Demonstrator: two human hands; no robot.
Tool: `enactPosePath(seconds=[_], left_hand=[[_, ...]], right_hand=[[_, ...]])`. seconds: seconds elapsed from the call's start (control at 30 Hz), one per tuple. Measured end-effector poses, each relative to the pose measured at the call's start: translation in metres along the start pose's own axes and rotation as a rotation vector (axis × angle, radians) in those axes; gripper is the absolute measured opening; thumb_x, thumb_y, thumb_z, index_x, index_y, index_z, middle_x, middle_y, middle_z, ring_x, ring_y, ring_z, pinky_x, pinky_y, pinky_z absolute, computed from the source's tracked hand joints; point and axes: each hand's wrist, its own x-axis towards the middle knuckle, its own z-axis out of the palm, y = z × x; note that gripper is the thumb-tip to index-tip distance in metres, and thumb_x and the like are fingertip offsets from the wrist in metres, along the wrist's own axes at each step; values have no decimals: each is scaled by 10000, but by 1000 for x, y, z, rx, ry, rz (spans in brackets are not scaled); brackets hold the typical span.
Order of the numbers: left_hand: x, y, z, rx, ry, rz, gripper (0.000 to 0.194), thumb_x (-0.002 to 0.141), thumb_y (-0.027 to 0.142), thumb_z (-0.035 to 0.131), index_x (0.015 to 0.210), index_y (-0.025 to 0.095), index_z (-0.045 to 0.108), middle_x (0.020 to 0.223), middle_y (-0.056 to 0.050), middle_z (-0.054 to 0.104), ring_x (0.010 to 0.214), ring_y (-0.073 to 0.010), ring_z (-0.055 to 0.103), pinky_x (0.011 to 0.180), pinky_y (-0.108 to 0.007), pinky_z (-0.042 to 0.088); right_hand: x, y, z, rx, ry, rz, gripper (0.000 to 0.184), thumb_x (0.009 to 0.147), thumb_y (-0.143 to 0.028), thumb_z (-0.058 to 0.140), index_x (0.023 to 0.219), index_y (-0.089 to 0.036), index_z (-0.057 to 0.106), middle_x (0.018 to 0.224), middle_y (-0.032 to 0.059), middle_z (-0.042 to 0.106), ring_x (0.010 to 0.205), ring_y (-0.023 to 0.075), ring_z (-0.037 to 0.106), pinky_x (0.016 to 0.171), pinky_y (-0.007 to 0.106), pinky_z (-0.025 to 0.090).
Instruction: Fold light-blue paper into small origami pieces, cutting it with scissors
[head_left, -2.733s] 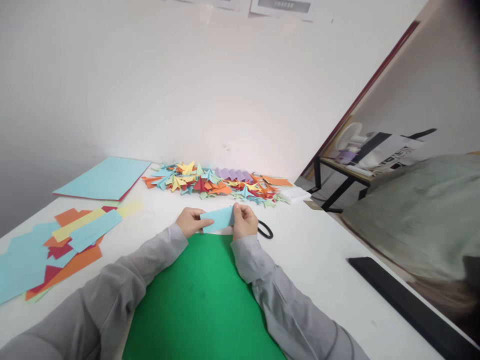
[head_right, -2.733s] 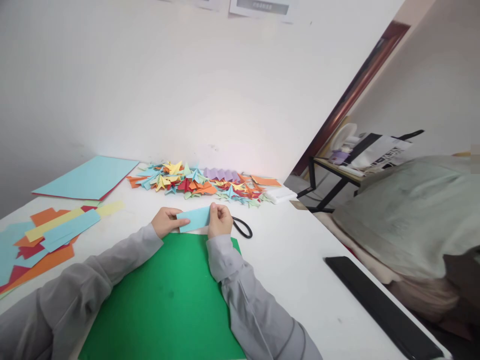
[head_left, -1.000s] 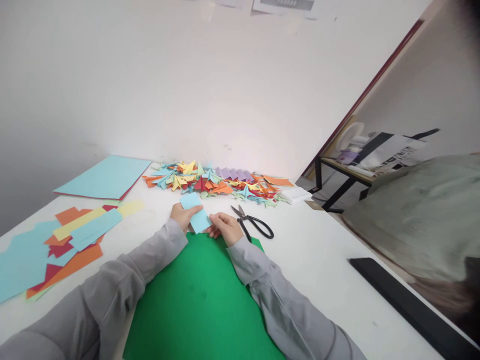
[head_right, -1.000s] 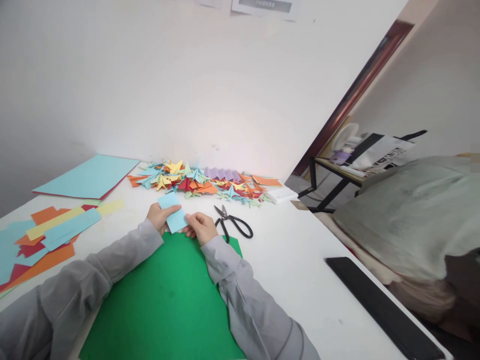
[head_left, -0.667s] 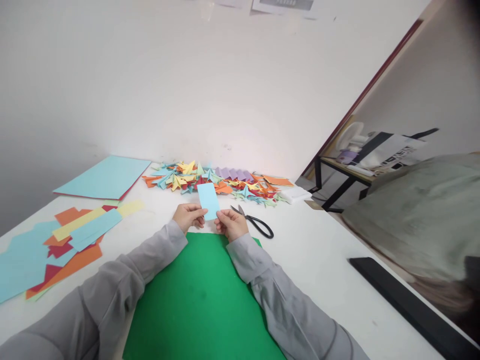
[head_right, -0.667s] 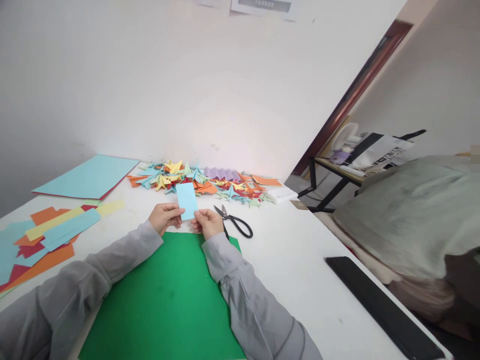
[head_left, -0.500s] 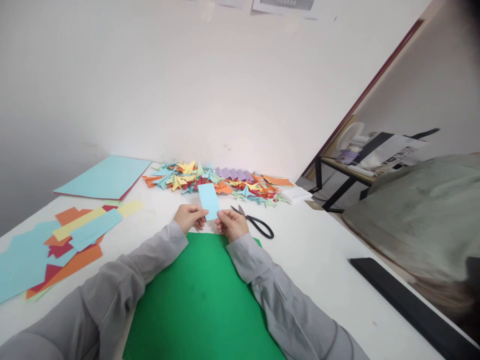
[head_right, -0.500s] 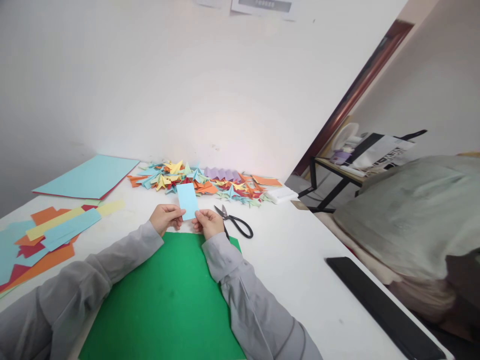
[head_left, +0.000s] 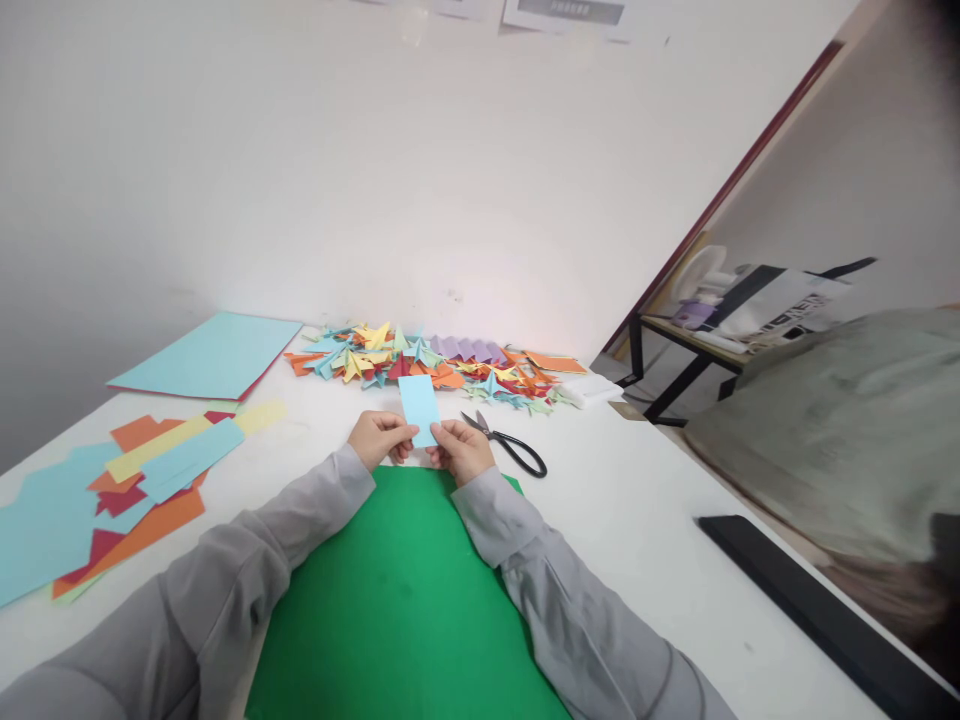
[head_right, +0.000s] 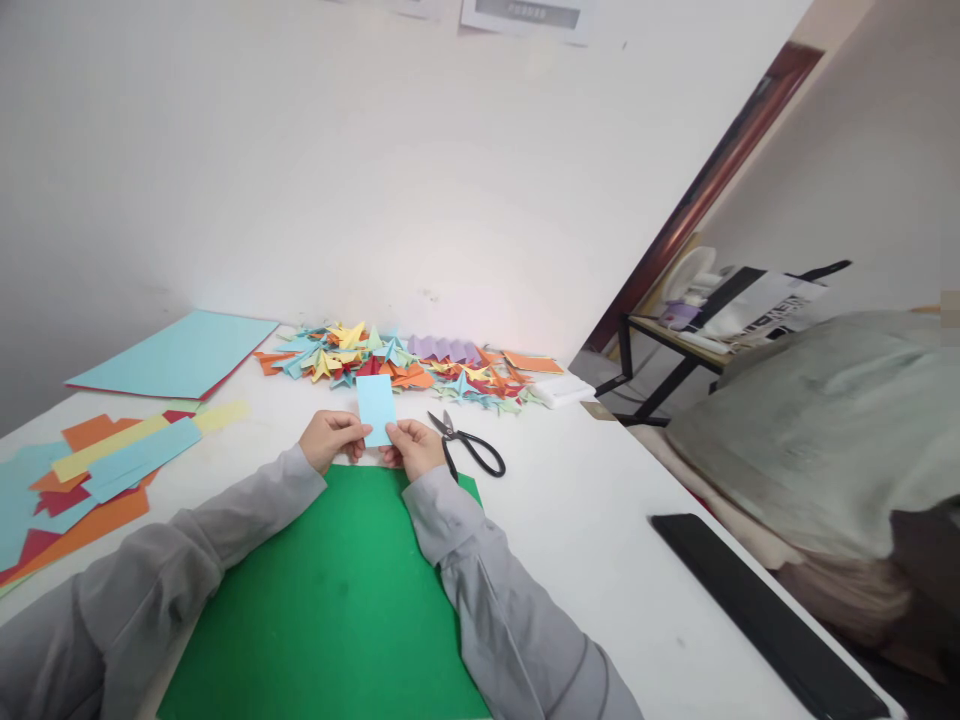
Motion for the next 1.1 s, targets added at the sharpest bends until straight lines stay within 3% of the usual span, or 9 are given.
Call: enactPosePath(seconds=[0.13,0.23,0.33,0.43,0.6,0.7,0.83,0.97,1.1], left_hand=[[0,4,-1,-196,1,-27,132,532,198,591,615,96,582,503,-44,559,455,-136,528,359,-212,400],[0,7,-3,-303,27,-14,454,456,52,534,897,151,579,680,-31,592,526,-133,538,408,-227,433],[1,7,-6,-389,14,-6,719,422,-16,466,1081,273,488,842,-21,583,601,-122,550,457,-226,449],[3,5,-7,-379,11,-16,673,413,-35,471,1022,244,540,889,-35,582,612,-120,554,481,-233,456],[4,2,-5,-313,62,-61,307,456,64,614,758,122,619,654,-59,597,571,-149,565,440,-224,442],[3,4,-3,-318,94,-51,193,467,123,656,656,110,617,753,-77,605,612,-149,569,462,-240,462],[3,4,-1,-357,141,-43,208,444,141,700,631,99,619,759,-68,609,628,-143,568,533,-276,485],[4,1,-1,-297,125,-57,225,464,207,710,628,82,621,531,-36,581,475,-115,531,425,-226,426],[4,-4,-3,-159,48,-40,221,461,224,710,616,90,629,518,-35,592,465,-128,537,431,-245,436]], right_hand=[[1,-2,-2,75,-57,54,204,513,-325,645,571,-155,548,336,-36,490,267,77,404,287,187,302],[-1,-4,-2,86,-89,66,144,535,-267,606,607,-143,590,319,-25,480,258,83,393,283,195,283],[-3,-7,-1,98,-101,64,239,546,-219,575,767,-142,625,308,-38,468,252,83,379,289,196,277],[-4,-10,-1,113,-96,69,343,543,-195,566,882,-160,607,298,-53,459,246,85,374,296,194,283],[-4,-11,-1,135,-96,65,226,555,-258,572,743,-141,617,334,-31,478,279,79,398,297,185,290],[-5,-11,0,149,-85,56,301,603,-399,556,747,-140,605,422,-9,519,320,81,428,299,186,302],[-6,-11,3,162,40,-11,390,589,-538,542,697,-165,577,557,0,540,444,97,485,313,186,351],[-9,-10,6,23,135,-182,321,522,-451,643,652,-165,575,626,-4,548,572,108,508,387,185,412],[-12,-11,7,-31,181,-208,325,485,-369,686,718,-161,597,623,-12,567,522,91,491,378,181,403]])
